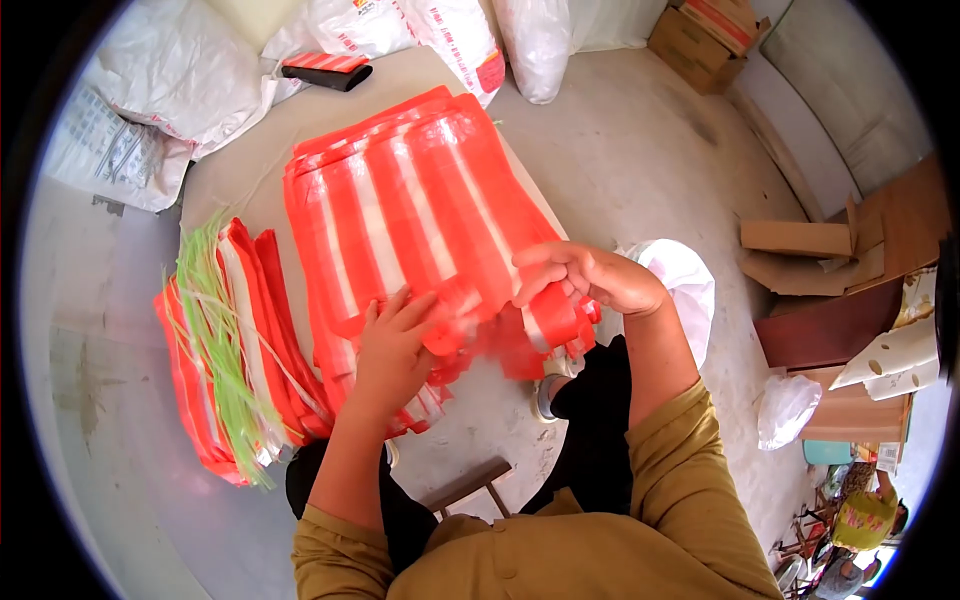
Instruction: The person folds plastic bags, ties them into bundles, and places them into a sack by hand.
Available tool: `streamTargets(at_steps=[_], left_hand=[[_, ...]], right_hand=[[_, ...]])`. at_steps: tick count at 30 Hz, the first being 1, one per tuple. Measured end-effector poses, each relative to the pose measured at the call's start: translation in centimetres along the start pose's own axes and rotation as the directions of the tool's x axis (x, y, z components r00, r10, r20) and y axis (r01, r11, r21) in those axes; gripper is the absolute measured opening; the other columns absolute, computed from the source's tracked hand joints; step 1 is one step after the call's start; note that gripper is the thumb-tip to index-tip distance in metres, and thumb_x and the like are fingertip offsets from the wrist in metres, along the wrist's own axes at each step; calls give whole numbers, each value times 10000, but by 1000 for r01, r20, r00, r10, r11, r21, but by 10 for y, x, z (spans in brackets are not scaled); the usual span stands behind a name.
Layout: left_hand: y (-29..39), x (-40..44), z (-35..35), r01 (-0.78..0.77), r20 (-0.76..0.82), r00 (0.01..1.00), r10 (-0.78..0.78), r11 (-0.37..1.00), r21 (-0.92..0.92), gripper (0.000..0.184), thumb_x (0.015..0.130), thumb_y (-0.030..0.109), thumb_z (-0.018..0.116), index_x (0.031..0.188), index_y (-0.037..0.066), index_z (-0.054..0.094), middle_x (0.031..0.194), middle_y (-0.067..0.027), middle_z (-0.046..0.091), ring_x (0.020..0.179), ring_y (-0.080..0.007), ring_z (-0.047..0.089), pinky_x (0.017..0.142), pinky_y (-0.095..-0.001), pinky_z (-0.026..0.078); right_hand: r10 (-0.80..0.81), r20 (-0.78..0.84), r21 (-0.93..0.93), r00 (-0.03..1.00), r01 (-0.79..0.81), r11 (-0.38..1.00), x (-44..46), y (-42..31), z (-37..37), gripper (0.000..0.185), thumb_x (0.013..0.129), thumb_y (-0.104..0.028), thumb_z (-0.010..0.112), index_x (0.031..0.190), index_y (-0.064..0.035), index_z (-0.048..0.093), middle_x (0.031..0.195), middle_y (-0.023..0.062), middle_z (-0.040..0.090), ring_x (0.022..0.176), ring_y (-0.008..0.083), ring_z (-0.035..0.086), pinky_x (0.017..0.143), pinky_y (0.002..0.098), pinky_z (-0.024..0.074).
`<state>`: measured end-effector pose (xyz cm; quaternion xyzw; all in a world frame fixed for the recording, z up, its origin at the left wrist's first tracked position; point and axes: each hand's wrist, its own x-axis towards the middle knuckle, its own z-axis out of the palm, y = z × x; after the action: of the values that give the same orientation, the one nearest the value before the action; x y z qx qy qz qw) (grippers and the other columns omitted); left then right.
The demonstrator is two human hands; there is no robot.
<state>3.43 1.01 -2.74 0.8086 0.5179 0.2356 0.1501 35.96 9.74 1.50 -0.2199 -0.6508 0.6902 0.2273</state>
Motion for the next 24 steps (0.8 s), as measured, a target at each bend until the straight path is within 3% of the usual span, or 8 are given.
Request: streamTargets(at_steps=[2,8,9,12,15,20,24], left_hand=[[3,-5,3,-37,5,999,37,995,91,562,750,-40,642,1243,221,714,1408,-77,619,1387,-389,509,1145,-676,328],[10,-8,4,-42,43,998,36,989,142,579,740,-37,674,1260,211,719,1492,-81,565,1439,-378,454,1178,-667,294],[10,-8,5,-45,44,998,39,988,146,575,740,-32,679,1260,209,720,1493,-82,563,1440,-377,453,1176,-666,299],[7,-10,7,-50,11,999,49,987,150,552,762,32,728,1260,271,713,1446,-70,589,1394,-375,506,1152,-676,326],[-1,-10,10,-89,39,996,83,974,210,495,762,67,740,1221,251,735,1460,-88,580,1391,-366,512,1157,-677,328],[-2,-11,8,-105,66,993,95,980,170,519,741,9,711,1211,230,729,1406,-88,611,1420,-370,479,1168,-649,339],[0,-10,7,-95,36,995,89,974,208,413,811,120,714,1207,234,739,1108,-139,639,1339,-378,552,1158,-629,372]], right_hand=[[22,-26,-44,999,-23,999,-2,-4,3,817,1022,-717,359,1483,-61,518,1186,82,734,875,75,608,669,207,457],[191,-112,-44,975,-197,979,22,-22,35,785,1011,-719,407,1489,-106,519,1188,76,731,910,166,629,757,269,512],[226,-70,-1,972,-227,974,30,-12,33,750,1024,-687,424,1492,-108,515,1239,99,707,946,211,649,817,305,531],[225,-60,18,972,-224,974,52,3,41,847,1013,-729,405,1532,-62,457,1296,147,673,1010,218,690,811,336,567],[217,-64,61,974,-213,975,65,6,49,792,1037,-686,403,1530,-69,459,1321,157,659,1035,258,688,860,383,575],[239,-60,118,969,-230,966,79,9,55,632,1082,-538,451,1490,-58,495,1336,152,630,1024,269,700,901,393,578],[324,-114,108,939,-313,944,88,6,57,484,1086,-305,518,1452,13,499,1296,155,605,1011,225,709,868,344,585]])
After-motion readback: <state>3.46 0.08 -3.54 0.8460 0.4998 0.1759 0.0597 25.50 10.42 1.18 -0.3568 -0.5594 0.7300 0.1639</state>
